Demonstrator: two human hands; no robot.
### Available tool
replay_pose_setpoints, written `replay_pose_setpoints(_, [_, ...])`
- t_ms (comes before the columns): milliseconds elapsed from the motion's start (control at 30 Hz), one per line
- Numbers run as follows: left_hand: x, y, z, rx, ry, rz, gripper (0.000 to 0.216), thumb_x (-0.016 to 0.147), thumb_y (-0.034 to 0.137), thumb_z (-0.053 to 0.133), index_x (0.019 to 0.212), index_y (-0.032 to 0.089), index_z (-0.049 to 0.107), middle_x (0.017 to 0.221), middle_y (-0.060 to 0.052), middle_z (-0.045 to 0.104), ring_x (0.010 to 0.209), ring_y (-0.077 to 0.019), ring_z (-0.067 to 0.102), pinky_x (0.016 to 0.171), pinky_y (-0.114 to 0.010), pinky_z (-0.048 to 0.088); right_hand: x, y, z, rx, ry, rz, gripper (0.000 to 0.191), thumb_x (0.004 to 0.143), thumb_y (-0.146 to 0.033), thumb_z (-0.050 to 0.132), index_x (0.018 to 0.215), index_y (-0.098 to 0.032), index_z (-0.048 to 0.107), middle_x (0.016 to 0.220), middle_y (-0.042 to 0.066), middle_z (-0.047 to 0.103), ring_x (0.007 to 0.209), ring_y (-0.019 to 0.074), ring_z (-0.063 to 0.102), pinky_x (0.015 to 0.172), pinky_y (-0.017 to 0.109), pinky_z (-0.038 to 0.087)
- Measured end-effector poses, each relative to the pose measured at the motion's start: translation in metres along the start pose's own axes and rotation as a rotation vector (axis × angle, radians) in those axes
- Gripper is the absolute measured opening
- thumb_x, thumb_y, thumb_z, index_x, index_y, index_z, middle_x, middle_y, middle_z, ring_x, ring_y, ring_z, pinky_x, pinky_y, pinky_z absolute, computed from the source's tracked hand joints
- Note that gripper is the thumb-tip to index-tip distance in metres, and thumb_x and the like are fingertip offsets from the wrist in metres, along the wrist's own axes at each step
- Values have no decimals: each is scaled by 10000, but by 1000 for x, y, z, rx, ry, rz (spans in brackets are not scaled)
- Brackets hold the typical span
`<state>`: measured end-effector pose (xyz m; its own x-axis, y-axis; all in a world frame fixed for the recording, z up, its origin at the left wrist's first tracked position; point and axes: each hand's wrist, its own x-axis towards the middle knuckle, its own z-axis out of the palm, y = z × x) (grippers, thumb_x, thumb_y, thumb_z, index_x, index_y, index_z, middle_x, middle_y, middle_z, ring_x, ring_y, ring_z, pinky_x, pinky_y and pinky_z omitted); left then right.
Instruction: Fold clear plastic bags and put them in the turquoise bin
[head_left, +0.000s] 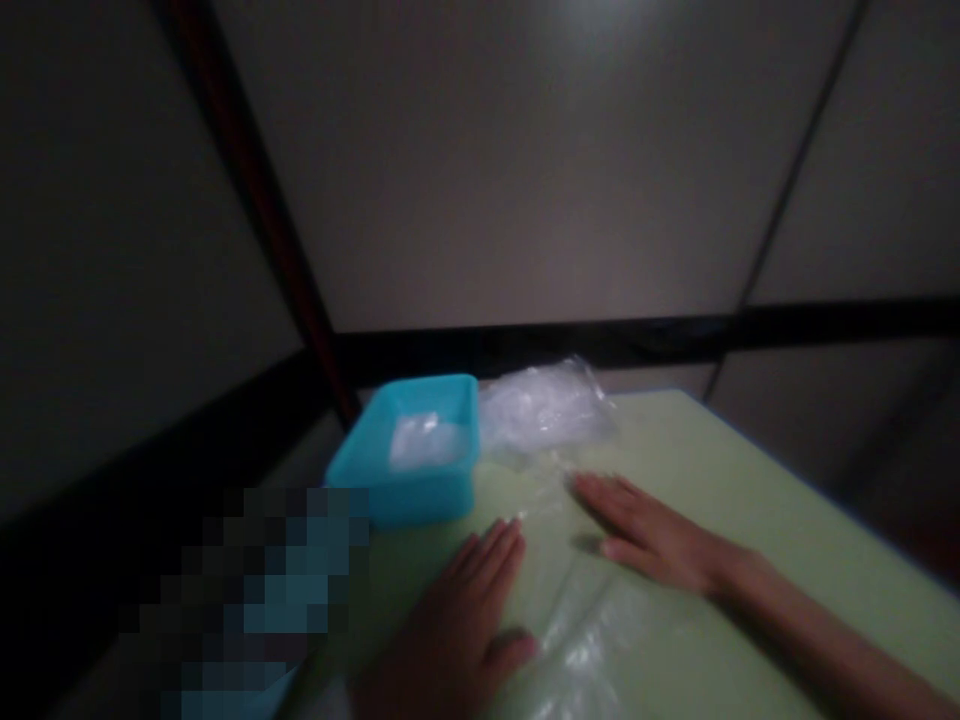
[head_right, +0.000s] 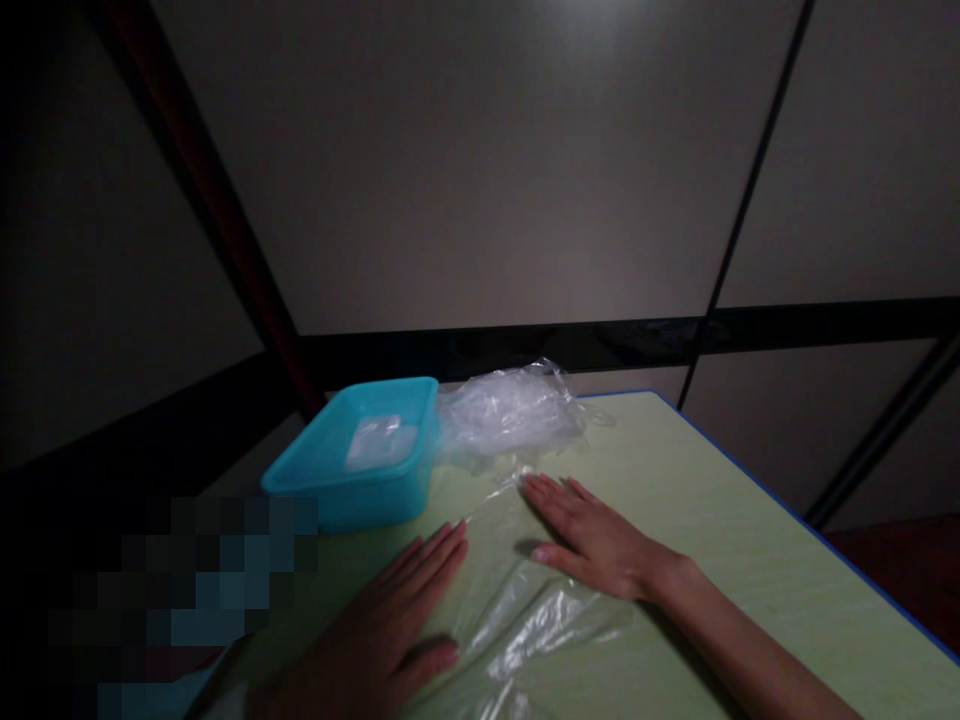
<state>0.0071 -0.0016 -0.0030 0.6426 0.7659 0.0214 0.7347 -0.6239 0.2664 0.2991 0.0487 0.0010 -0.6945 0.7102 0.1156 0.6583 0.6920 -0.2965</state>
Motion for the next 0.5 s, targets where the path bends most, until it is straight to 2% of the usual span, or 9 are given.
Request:
replay_pose_setpoints(167, [1, 4, -7, 24, -34, 23, 679, 872, 381, 501, 1447, 203, 186, 1522, -77, 142, 1398, -246, 129, 1125, -474, 205, -3, -1, 8, -60, -6, -18, 720, 912, -555, 355, 1463, -217, 39, 1516, 84, 123, 1389, 252, 134, 1129, 473, 128])
replay_pose_setpoints(333, [2, 3, -6, 18, -13, 45, 670, 881, 406, 482, 1447, 207, 185, 1527, -73, 128, 1401, -243, 112, 1130, -463, 190, -5, -4, 2, -76, -65, 5, 735, 908, -572, 341, 1463, -200, 33, 1520, 91, 101, 1395, 252, 98, 1127, 493, 98])
replay_pose_setpoints(500, [3, 6, -4, 12, 7, 49, 677, 892, 396, 468, 1454, 194, 150, 1533, -67, 104, 1405, -217, 99, 1140, -434, 171, -12, -6, 1, -65, -54, 4, 729, 909, -570, 340, 1461, -235, 2, 1522, 74, 79, 1392, 258, 95, 1127, 495, 98])
